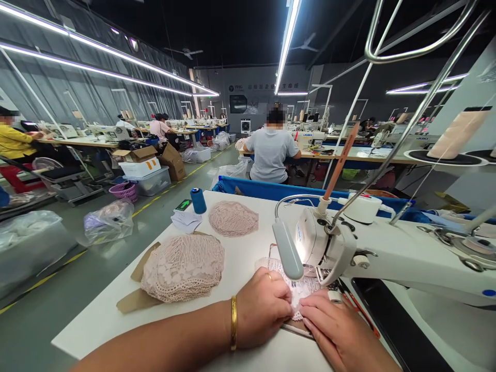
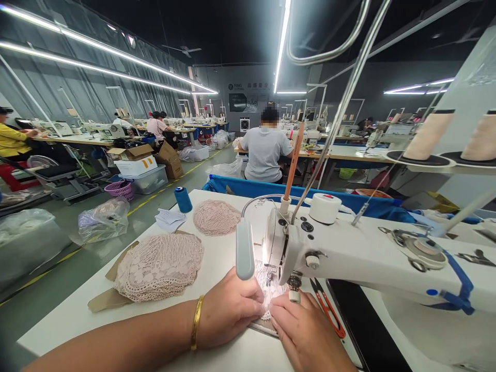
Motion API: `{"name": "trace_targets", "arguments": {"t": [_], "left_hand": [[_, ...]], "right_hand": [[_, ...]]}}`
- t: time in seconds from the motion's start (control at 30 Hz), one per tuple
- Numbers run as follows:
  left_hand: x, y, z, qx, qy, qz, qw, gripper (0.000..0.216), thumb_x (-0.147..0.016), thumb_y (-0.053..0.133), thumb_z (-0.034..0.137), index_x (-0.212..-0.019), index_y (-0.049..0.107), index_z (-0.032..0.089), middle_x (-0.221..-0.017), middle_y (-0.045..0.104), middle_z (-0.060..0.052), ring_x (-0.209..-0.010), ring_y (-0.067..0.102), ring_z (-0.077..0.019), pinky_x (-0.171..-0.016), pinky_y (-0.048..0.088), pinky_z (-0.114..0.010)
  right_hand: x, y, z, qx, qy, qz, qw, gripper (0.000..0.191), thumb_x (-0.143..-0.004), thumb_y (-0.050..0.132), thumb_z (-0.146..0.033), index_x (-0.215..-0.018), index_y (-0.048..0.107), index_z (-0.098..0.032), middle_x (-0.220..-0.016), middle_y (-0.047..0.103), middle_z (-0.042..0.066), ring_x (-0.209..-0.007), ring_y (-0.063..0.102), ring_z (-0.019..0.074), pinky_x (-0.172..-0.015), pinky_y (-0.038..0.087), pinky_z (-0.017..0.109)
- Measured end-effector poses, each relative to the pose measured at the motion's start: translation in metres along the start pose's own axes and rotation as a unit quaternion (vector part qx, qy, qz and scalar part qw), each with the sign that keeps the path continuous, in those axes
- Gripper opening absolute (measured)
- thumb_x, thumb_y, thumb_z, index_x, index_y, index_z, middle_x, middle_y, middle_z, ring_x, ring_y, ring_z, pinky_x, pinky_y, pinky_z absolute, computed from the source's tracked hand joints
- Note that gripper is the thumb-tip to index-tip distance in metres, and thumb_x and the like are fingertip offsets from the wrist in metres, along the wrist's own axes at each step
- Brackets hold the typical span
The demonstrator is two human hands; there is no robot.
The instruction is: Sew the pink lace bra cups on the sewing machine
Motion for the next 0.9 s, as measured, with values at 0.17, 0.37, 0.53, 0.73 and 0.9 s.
{"name": "trace_targets", "arguments": {"t": [0.17,0.37,0.53,0.73,0.9], "left_hand": [[0.005,0.000,0.004,-0.014,0.030,0.011,0.999,0.011,-0.097,0.066,0.014,-0.092,0.072,0.022,-0.100,0.078,0.002,-0.088,0.066,-0.0185,-0.094,0.038,-0.045],[0.001,0.000,-0.002,-0.042,0.024,-0.001,0.999,0.012,-0.101,0.062,0.015,-0.096,0.071,0.021,-0.103,0.079,0.001,-0.089,0.066,-0.0196,-0.092,0.038,-0.045],[-0.004,-0.001,-0.005,-0.086,0.014,-0.001,0.996,0.012,-0.103,0.063,0.017,-0.094,0.070,0.020,-0.107,0.078,-0.002,-0.094,0.066,-0.0216,-0.093,0.041,-0.043],[-0.005,0.000,-0.004,-0.087,0.042,0.028,0.995,0.014,-0.103,0.060,0.015,-0.094,0.070,0.019,-0.109,0.079,-0.001,-0.096,0.067,-0.0213,-0.091,0.042,-0.042],[-0.004,0.004,-0.006,-0.087,0.040,0.015,0.995,0.016,-0.103,0.059,0.014,-0.093,0.070,0.019,-0.106,0.080,-0.002,-0.092,0.068,-0.0204,-0.091,0.043,-0.042]], "right_hand": [[0.006,0.002,0.007,0.005,0.022,-0.026,0.999,0.021,-0.104,0.055,-0.014,-0.106,0.070,-0.028,-0.112,0.081,-0.001,-0.093,0.073,0.0207,-0.084,0.055,0.031],[0.009,0.008,0.012,0.046,0.012,0.006,0.999,0.022,-0.105,0.051,-0.014,-0.109,0.069,-0.026,-0.116,0.081,0.002,-0.098,0.075,0.0235,-0.084,0.057,0.033],[0.000,0.001,0.009,0.084,0.022,0.062,0.994,0.027,-0.105,0.046,-0.015,-0.109,0.070,-0.026,-0.111,0.083,0.004,-0.090,0.076,0.0239,-0.076,0.061,0.034],[-0.004,0.001,0.005,0.080,0.011,0.037,0.996,0.036,-0.100,0.045,-0.010,-0.119,0.072,-0.024,-0.111,0.083,0.006,-0.090,0.079,0.0241,-0.073,0.063,0.034],[-0.003,-0.002,0.003,0.075,0.005,0.050,0.996,0.033,-0.099,0.046,-0.009,-0.111,0.073,-0.022,-0.107,0.083,0.007,-0.087,0.079,0.0249,-0.071,0.064,0.035]]}}
Point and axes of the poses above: each hand's wrist, its own x-axis away from the middle knuckle, its own y-axis out of the palm, z = x × y, the point moved 7 cm from there along -x, towards the middle knuckle
